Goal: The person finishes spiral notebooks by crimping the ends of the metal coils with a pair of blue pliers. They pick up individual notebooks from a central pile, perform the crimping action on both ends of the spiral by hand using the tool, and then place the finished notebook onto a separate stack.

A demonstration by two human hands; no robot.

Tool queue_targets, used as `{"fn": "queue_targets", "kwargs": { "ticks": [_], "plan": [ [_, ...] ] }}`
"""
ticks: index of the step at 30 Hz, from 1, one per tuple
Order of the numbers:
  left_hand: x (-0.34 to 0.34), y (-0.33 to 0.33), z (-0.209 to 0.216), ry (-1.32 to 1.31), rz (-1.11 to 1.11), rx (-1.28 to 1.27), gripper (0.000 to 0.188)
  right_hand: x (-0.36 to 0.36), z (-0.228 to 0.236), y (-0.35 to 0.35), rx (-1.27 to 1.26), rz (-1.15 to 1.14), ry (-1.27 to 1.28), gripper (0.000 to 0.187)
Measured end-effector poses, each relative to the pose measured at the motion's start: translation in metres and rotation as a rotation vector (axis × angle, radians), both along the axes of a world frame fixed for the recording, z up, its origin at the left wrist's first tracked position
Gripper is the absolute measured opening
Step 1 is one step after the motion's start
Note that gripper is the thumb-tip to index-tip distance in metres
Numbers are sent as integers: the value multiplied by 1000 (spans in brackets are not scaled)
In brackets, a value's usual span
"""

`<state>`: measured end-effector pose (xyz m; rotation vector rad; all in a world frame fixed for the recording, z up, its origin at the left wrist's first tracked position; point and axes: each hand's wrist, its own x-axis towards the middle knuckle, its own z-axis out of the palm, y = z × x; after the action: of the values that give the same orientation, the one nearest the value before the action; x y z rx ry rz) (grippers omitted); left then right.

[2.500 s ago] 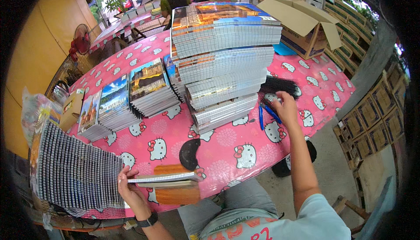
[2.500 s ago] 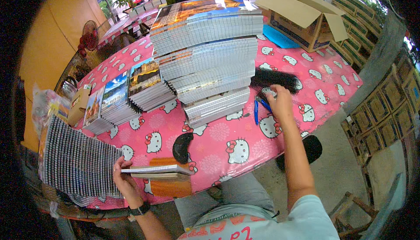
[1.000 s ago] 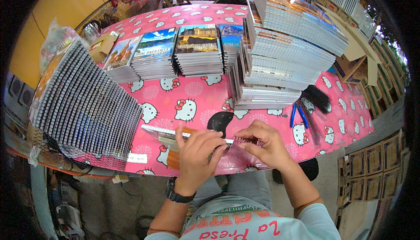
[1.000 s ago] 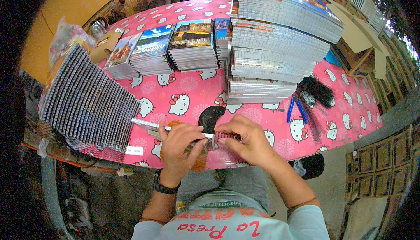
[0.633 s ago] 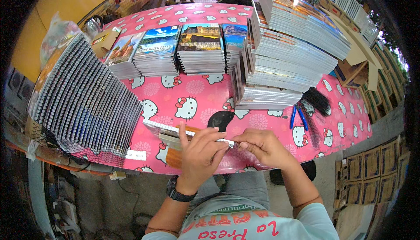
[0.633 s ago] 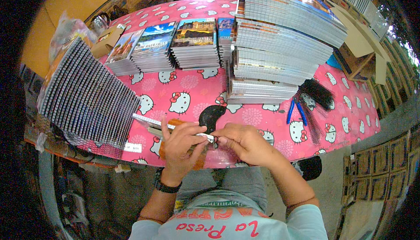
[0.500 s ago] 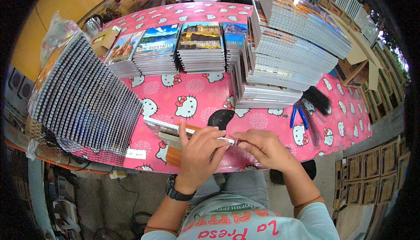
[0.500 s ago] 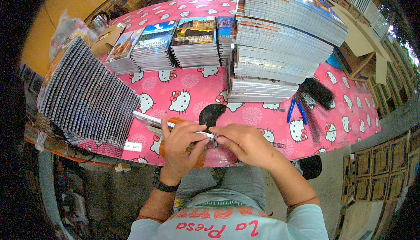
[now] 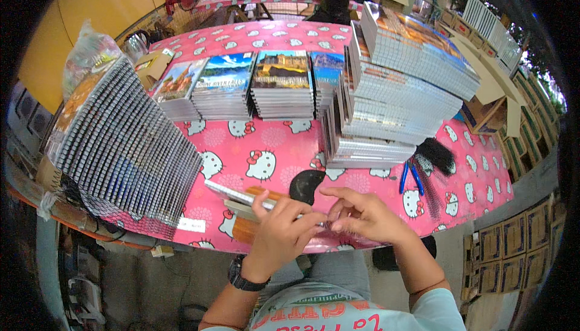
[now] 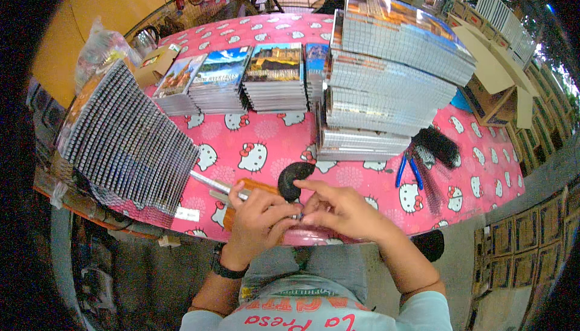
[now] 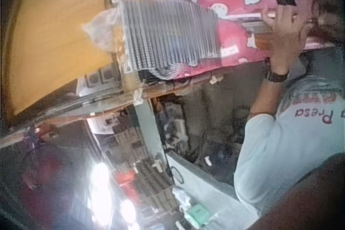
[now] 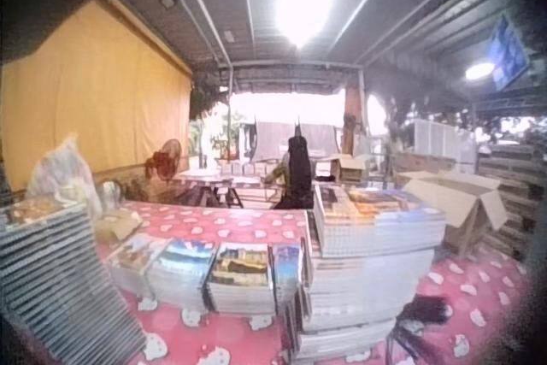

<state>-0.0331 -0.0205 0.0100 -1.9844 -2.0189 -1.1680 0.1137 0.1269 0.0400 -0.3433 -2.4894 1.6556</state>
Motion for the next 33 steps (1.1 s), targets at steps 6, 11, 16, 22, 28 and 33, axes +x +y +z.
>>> {"fn": "queue_targets", "kwargs": {
  "ticks": [6, 11, 16, 22, 28, 33],
  "plan": [
    [-1, 7, 4, 49, -43, -22, 15, -50, -60, 57, 707, -114, 50, 34],
    [-5, 7, 1, 37, -33, -142, 17, -87, -101, 49, 900, -18, -3, 54],
    [-3, 5, 5, 72, -32, -80, 19, -50, -98, 63, 688, -7, 53, 57],
    [-7, 9, -5, 130, -54, -153, 22, 36, -110, 66, 693, -208, 57, 50],
    [-8, 5, 3, 87, -21, -53, 20, 22, -108, 27, 875, -362, -57, 59],
    [-3, 9, 8, 60, 2, -29, 26, 14, -113, 25, 877, -486, -125, 61]
  ]
}}
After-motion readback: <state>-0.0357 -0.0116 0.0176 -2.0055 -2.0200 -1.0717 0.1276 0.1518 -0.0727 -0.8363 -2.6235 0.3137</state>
